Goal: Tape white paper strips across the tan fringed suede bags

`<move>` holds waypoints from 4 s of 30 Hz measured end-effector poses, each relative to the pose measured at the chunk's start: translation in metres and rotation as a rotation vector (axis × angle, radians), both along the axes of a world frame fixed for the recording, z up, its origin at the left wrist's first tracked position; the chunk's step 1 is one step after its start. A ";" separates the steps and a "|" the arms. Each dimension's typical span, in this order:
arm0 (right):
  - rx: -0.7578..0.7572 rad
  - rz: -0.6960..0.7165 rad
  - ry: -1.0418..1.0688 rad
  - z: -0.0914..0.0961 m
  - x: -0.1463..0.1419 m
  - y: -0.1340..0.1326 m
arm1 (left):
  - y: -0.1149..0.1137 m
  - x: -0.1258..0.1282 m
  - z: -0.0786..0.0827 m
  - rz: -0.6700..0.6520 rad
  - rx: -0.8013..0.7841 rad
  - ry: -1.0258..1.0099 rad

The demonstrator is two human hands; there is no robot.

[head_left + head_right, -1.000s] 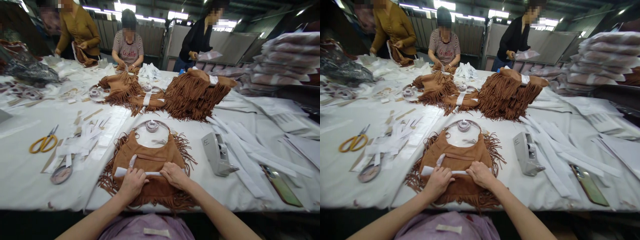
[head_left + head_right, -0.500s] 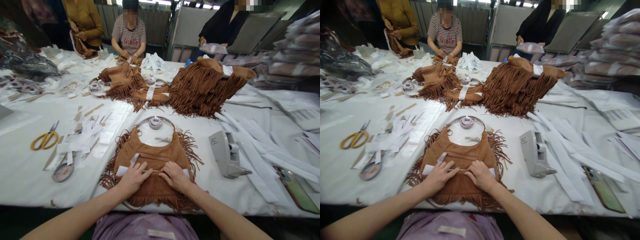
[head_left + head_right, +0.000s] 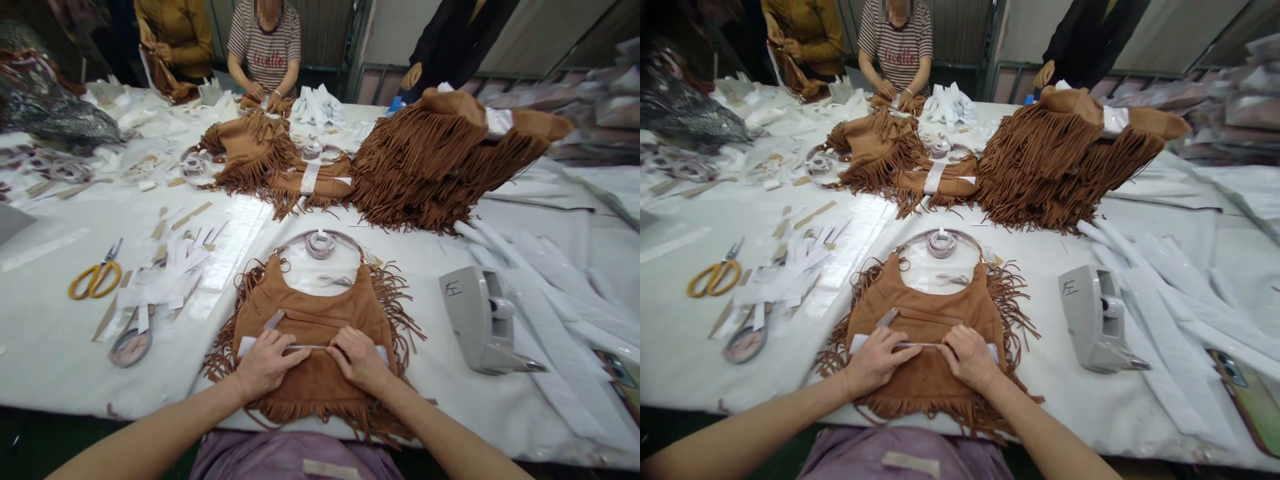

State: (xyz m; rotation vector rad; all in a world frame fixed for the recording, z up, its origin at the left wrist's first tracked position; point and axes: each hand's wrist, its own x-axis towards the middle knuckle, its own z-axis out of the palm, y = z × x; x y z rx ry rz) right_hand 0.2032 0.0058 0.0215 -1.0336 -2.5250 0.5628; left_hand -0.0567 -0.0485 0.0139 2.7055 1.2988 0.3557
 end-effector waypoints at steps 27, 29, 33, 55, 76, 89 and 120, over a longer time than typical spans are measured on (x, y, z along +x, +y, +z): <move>-0.268 -0.427 -0.121 0.008 -0.072 0.117 | -0.003 0.008 0.011 0.030 0.088 -0.013; -0.265 -0.441 -0.075 0.009 -0.061 0.120 | -0.002 0.008 0.012 0.017 0.082 -0.019; -0.279 -0.444 0.016 0.007 -0.050 0.133 | 0.001 0.007 0.012 -0.004 0.069 -0.058; -0.163 -0.145 0.184 0.047 -0.038 -0.016 | 0.002 0.000 0.010 0.000 0.023 -0.100; 0.244 -0.083 0.196 0.010 -0.017 -0.079 | -0.033 0.013 -0.007 -0.130 0.068 0.012; 0.128 -0.393 -0.138 0.006 -0.083 0.061 | -0.030 0.011 -0.006 -0.194 0.040 -0.029; 0.407 -0.033 -0.354 0.002 0.012 -0.098 | -0.048 0.015 0.007 -0.128 -0.056 0.063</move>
